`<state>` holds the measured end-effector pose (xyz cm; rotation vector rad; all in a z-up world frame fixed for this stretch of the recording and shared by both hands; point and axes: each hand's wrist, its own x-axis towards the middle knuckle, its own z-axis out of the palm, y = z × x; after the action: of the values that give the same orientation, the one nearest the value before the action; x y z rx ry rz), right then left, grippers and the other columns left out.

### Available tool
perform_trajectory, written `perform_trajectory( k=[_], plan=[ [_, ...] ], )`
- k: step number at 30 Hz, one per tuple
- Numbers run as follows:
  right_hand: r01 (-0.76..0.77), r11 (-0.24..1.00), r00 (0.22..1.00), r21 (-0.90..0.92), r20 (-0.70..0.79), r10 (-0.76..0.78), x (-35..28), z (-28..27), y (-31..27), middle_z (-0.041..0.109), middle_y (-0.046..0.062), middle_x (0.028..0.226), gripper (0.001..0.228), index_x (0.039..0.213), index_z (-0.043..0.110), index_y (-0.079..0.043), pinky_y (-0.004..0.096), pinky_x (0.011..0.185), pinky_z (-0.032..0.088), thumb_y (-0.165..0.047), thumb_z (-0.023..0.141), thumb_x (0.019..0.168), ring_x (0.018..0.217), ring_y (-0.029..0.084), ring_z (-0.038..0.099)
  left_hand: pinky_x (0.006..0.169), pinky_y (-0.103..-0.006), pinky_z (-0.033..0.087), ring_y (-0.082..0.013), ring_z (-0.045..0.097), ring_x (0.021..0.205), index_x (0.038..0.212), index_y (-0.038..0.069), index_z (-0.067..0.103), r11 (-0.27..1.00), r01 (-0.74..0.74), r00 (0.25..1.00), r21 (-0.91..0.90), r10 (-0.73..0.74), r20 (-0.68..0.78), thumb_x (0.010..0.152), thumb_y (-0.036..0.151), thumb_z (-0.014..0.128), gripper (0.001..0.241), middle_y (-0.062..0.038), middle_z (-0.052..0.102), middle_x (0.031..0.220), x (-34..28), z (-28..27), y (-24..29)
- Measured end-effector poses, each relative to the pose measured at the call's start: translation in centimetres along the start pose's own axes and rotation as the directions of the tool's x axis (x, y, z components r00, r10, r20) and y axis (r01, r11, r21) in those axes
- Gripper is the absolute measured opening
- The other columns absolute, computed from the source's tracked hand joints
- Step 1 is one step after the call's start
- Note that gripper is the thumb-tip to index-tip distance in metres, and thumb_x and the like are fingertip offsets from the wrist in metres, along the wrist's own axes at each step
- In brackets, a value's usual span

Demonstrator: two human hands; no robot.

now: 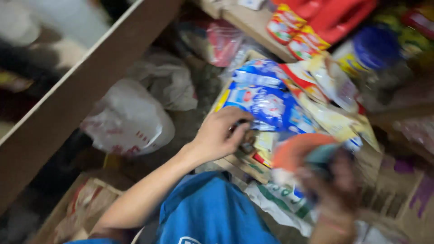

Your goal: Wiping and dusting coffee creamer packets and placing them into a cardboard box in a storage area.

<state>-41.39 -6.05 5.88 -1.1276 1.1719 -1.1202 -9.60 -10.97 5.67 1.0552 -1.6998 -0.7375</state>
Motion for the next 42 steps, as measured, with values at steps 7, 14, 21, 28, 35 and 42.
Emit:
perform_trajectory(
  k=[7,14,21,28,35,42],
  plan=[
    [0.313,0.831,0.875,-0.461,-0.201,-0.441,-0.7,0.4,-11.3,0.069,0.004,0.103,0.026,0.119,0.059,-0.004,0.023,0.076,0.047,-0.005,0.066,0.094,0.081,0.011,0.059,0.086,-0.0505,0.053,-0.0406,0.066,0.097,0.102,0.000,0.070,0.967,-0.248,0.939,0.057,0.226,0.257,0.089,0.018,0.066,0.022,-0.021,0.070,0.098,12.8,7.2,-1.0],
    [0.091,0.610,0.840,-0.787,-0.269,-0.471,-1.0,-5.0,-5.5,0.066,0.008,0.112,0.035,0.124,0.060,0.003,0.030,0.089,0.050,-0.009,0.076,0.096,0.099,0.017,0.063,0.091,-0.0499,0.055,-0.0407,0.070,0.102,0.105,0.004,0.073,0.914,0.100,0.968,0.393,-0.180,0.174,0.085,0.037,0.069,0.038,-0.024,0.073,0.105,23.4,15.5,-6.8],
    [-0.033,0.813,0.864,-0.582,-0.426,-0.269,-1.5,-4.4,-4.0,0.069,0.003,0.104,0.040,0.128,0.063,-0.001,0.026,0.080,0.050,-0.015,0.075,0.093,0.091,0.008,0.061,0.089,-0.0609,0.046,-0.0385,0.066,0.105,0.106,0.014,0.076,0.803,0.445,0.862,0.397,-0.505,0.055,0.075,0.053,0.075,0.050,-0.020,0.071,0.105,24.3,16.0,-6.1],
    [-0.012,0.761,0.853,-0.648,-0.404,-0.330,0.1,-5.2,-4.5,0.069,0.004,0.105,0.039,0.127,0.064,-0.001,0.027,0.083,0.051,-0.018,0.075,0.094,0.093,0.009,0.062,0.088,-0.0469,0.056,-0.0381,0.072,0.099,0.096,0.008,0.077,0.919,0.297,0.946,0.258,-0.320,0.051,0.078,0.041,0.078,0.037,-0.022,0.075,0.098,25.6,21.1,-14.3],
    [0.095,0.709,0.809,-0.699,-0.360,-0.464,0.9,-7.4,-3.8,0.067,0.004,0.113,0.033,0.127,0.063,-0.002,0.027,0.093,0.049,-0.017,0.076,0.100,0.102,0.011,0.061,0.068,-0.0374,0.057,-0.0206,0.069,0.069,0.076,0.003,0.074,0.893,0.371,0.928,-0.254,-0.368,0.062,0.078,0.019,0.074,0.016,-0.012,0.073,0.075,22.8,15.2,-11.1],
    [0.362,0.841,0.833,-0.402,-0.265,-0.485,0.2,-0.2,-8.9,0.068,0.000,0.106,0.024,0.121,0.062,-0.007,0.024,0.089,0.050,-0.016,0.070,0.101,0.091,0.010,0.060,0.072,-0.0261,0.050,-0.0108,0.058,0.082,0.089,0.001,0.064,0.868,0.148,0.945,-0.475,-0.266,-0.191,0.093,0.016,0.075,0.019,-0.004,0.065,0.084,15.6,5.2,-7.5]
  ],
)
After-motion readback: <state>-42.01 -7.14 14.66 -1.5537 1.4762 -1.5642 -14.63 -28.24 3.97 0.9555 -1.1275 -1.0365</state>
